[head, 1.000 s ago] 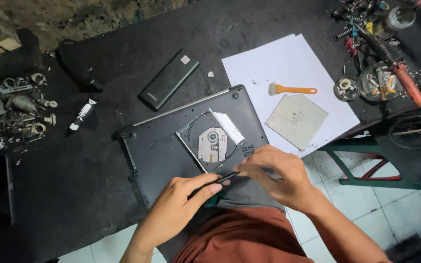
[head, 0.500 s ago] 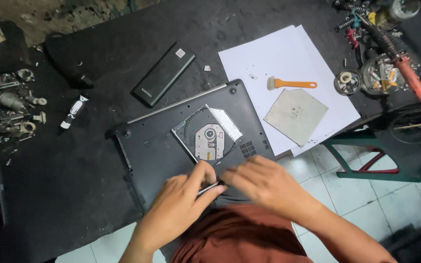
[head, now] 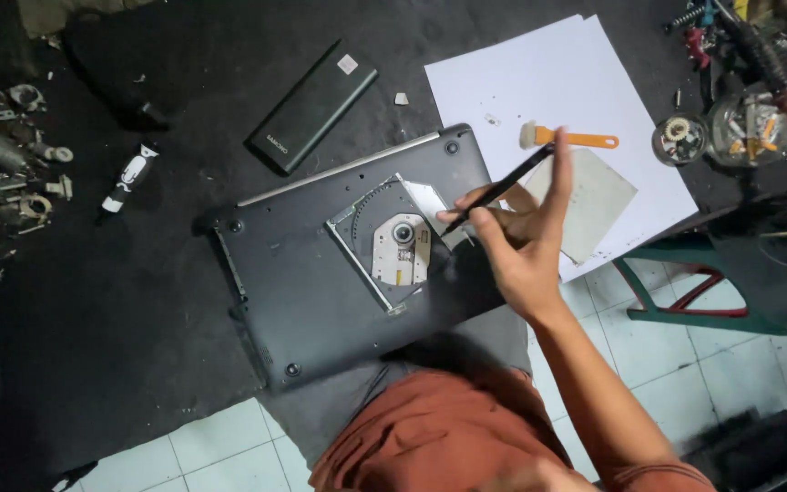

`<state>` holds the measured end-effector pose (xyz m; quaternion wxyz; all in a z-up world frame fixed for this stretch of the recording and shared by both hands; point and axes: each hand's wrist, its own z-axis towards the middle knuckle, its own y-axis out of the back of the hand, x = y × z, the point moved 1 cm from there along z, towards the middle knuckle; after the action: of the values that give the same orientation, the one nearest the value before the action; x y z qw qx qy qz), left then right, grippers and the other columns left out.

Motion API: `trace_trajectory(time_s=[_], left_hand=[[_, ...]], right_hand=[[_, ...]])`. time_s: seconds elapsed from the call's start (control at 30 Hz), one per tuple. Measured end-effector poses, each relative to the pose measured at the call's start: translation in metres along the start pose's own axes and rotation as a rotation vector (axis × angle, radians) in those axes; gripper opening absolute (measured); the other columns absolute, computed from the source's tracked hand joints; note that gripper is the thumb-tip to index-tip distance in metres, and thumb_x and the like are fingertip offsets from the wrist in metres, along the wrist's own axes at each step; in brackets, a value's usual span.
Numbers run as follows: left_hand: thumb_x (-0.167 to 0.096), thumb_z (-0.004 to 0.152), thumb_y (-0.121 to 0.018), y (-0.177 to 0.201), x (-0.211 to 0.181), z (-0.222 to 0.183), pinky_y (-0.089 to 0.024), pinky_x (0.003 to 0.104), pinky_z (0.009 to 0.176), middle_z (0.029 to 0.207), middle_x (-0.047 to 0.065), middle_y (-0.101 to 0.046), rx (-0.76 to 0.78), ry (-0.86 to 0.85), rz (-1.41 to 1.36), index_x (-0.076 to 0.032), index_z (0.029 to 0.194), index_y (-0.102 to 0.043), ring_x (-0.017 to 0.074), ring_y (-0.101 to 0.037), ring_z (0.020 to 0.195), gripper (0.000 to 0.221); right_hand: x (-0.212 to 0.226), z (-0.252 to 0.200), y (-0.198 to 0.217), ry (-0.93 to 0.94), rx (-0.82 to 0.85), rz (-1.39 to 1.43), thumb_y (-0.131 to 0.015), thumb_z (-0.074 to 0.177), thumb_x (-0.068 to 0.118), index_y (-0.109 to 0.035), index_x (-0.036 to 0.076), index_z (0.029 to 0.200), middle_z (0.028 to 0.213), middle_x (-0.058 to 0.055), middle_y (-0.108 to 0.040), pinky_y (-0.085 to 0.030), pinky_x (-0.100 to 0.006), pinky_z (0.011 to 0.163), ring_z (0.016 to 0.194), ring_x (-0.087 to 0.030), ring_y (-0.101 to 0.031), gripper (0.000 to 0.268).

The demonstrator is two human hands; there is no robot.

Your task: Disassembling a laptop to remove and clean the optical drive using a brush and a small tool.

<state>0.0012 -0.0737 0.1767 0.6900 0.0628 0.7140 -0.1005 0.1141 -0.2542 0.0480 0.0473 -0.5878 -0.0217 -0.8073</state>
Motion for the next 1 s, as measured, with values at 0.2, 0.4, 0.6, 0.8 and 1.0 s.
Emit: trace_trajectory(time_s=[0.2,0.4,0.6,0.8,1.0], left_hand=[[-0.01,0.1,-0.064,-0.006,0.027,0.012,-0.054,0.028,0.102,0.136,0.004,-0.057,0.233,0.168,-0.289,-0.027,0.125,-0.064,0.0144,-0.063,0.123,0.03],[-0.026,0.102,-0.065,0.055,0.118,0.056,-0.015,0.065,0.13,0.169,0.011,-0.027,-0.144,-0.138,0.767,-0.011,0.152,-0.049,0.0384,-0.02,0.16,0.054],[-0.044,0.101,-0.063,0.054,0.146,0.059,-0.019,0.057,0.13,0.17,0.014,-0.027,-0.16,-0.129,0.988,-0.014,0.16,-0.039,0.033,-0.024,0.159,0.07],[-0.044,0.101,-0.064,0.056,0.146,0.06,-0.022,0.057,0.129,0.167,0.013,-0.032,-0.175,-0.135,0.983,-0.011,0.158,-0.041,0.0331,-0.027,0.157,0.07],[-0.044,0.101,-0.063,0.057,0.145,0.059,-0.022,0.056,0.129,0.167,0.013,-0.034,-0.174,-0.141,0.974,-0.012,0.157,-0.042,0.0328,-0.028,0.157,0.067]], right_hand=[[-0.021,0.005,-0.011,0.223,0.066,-0.137,-0.051,0.107,-0.013,-0.005,0.023,0.156,0.099,-0.033,-0.065,-0.065,-0.047,0.086,0.08,-0.042,-0.074,0.077],[-0.027,0.011,-0.011,0.317,0.144,-0.182,-0.057,0.102,-0.017,-0.009,0.021,0.154,0.098,-0.028,-0.063,-0.066,-0.048,0.086,0.082,-0.039,-0.073,0.081],[-0.027,0.013,-0.013,0.358,0.174,-0.258,-0.058,0.102,-0.018,-0.009,0.022,0.156,0.098,-0.027,-0.063,-0.065,-0.047,0.089,0.085,-0.037,-0.071,0.084],[-0.025,0.014,-0.015,0.379,0.201,-0.273,-0.057,0.102,-0.019,-0.007,0.022,0.156,0.103,-0.029,-0.064,-0.066,-0.047,0.089,0.085,-0.037,-0.073,0.084],[-0.035,0.01,-0.009,0.481,0.311,-0.316,-0.054,0.105,-0.014,-0.012,0.027,0.163,0.115,-0.032,-0.059,-0.068,-0.046,0.09,0.101,-0.04,-0.072,0.082]])
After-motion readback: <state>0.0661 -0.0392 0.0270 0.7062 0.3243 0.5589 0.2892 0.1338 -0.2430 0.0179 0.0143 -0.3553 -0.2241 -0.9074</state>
